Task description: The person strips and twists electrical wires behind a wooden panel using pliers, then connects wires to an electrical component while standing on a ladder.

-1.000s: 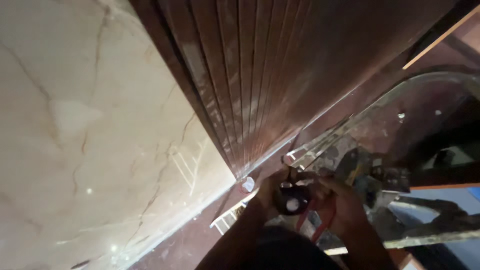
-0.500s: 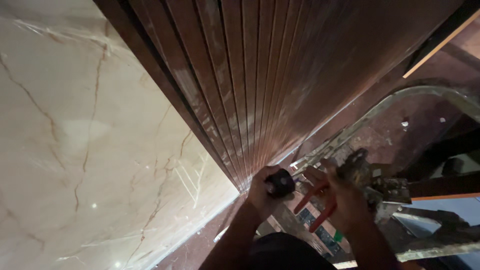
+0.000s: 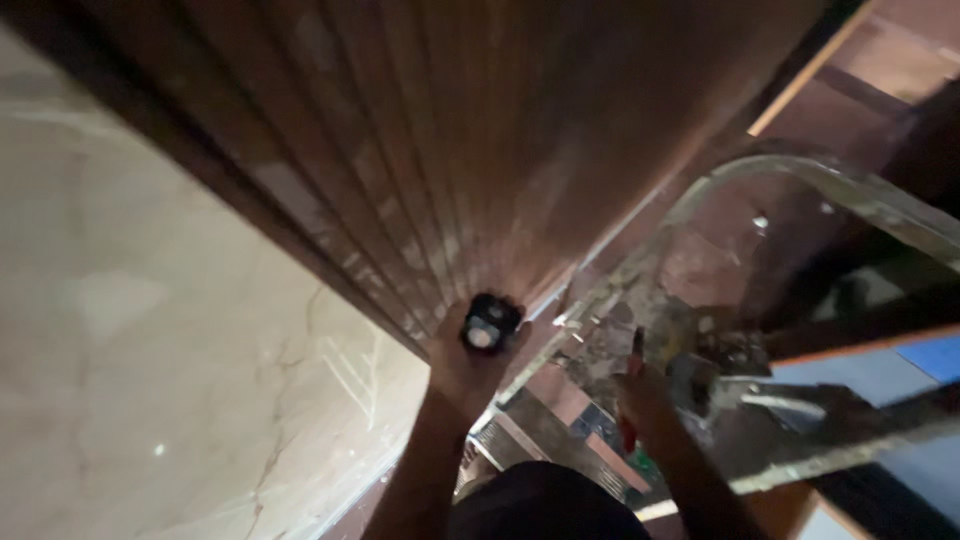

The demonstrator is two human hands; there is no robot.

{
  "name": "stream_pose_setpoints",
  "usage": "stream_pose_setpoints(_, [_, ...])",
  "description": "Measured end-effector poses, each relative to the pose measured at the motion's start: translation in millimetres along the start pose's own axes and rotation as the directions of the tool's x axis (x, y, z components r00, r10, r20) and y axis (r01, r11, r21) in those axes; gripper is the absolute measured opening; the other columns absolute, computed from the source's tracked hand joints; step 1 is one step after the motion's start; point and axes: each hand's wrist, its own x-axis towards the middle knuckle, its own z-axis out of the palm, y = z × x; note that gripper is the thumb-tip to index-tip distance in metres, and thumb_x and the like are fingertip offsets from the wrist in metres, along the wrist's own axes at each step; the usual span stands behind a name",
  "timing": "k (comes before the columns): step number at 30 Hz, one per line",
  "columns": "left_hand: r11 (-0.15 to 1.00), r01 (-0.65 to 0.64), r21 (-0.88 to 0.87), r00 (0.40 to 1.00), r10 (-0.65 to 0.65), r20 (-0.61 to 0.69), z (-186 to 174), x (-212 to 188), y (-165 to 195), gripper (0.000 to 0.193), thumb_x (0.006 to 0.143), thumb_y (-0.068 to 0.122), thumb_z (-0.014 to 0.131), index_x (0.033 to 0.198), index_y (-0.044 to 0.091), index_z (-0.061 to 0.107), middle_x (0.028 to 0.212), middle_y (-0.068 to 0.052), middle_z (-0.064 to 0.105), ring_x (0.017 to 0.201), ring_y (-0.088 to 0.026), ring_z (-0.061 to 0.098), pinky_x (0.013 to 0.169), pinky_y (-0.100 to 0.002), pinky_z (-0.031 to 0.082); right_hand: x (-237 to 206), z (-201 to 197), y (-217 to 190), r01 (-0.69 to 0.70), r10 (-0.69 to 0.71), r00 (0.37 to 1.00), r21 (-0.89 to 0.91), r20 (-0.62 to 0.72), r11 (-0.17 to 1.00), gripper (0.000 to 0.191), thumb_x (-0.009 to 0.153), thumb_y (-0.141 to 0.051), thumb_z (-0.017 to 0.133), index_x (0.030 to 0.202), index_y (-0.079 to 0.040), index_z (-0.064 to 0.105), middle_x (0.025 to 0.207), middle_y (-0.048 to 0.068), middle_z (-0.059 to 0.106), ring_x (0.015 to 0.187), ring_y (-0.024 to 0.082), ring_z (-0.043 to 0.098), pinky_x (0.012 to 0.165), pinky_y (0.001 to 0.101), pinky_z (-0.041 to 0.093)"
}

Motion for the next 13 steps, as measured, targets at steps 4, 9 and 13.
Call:
stream_pose_setpoints(4, [0.988, 0.076, 0.134, 0.987, -0.093, 0.130, -2, -9, -3, 0.038, 0.099, 0.036, 0.058, 0.121, 0.005, 0.063, 0.113, -0.012, 0.069, 0.114, -0.031, 0.066, 0.107, -0.053, 0.051, 6, 12, -11, 0.354, -0.562, 0.802, -0.599, -0.200, 0.718, 0.043, 0.074, -0.011, 0.069, 0.113, 0.002, 0.057, 0.092, 0.024, 0.062, 0.078, 0.040, 0.065, 0.062, 0.0518, 0.054])
stream_pose_setpoints(9, [0.976, 0.197, 0.097, 0.974, -0.206, 0.090, -11, -4, -20, 0.033, 0.101, 0.036, 0.061, 0.113, 0.005, 0.061, 0.110, -0.015, 0.068, 0.112, -0.034, 0.065, 0.097, -0.048, 0.054, 9, 29, -12, 0.181, -0.618, 0.748, -0.821, -0.241, 0.541, 0.041, 0.077, -0.012, 0.065, 0.116, -0.001, 0.057, 0.116, 0.026, 0.058, 0.107, 0.047, 0.057, 0.088, 0.0574, 0.050])
stream_pose_setpoints(13, [0.981, 0.191, 0.046, 0.974, -0.195, 0.114, -31, 9, -35, 0.032, 0.103, 0.033, 0.063, 0.107, 0.001, 0.060, 0.107, -0.018, 0.067, 0.108, -0.035, 0.065, 0.092, -0.046, 0.055, 7, 29, -4, 0.190, -0.662, 0.698, -0.820, -0.273, 0.540, 0.044, 0.084, -0.012, 0.061, 0.127, -0.004, 0.054, 0.126, 0.022, 0.055, 0.114, 0.046, 0.054, 0.089, 0.0575, 0.049])
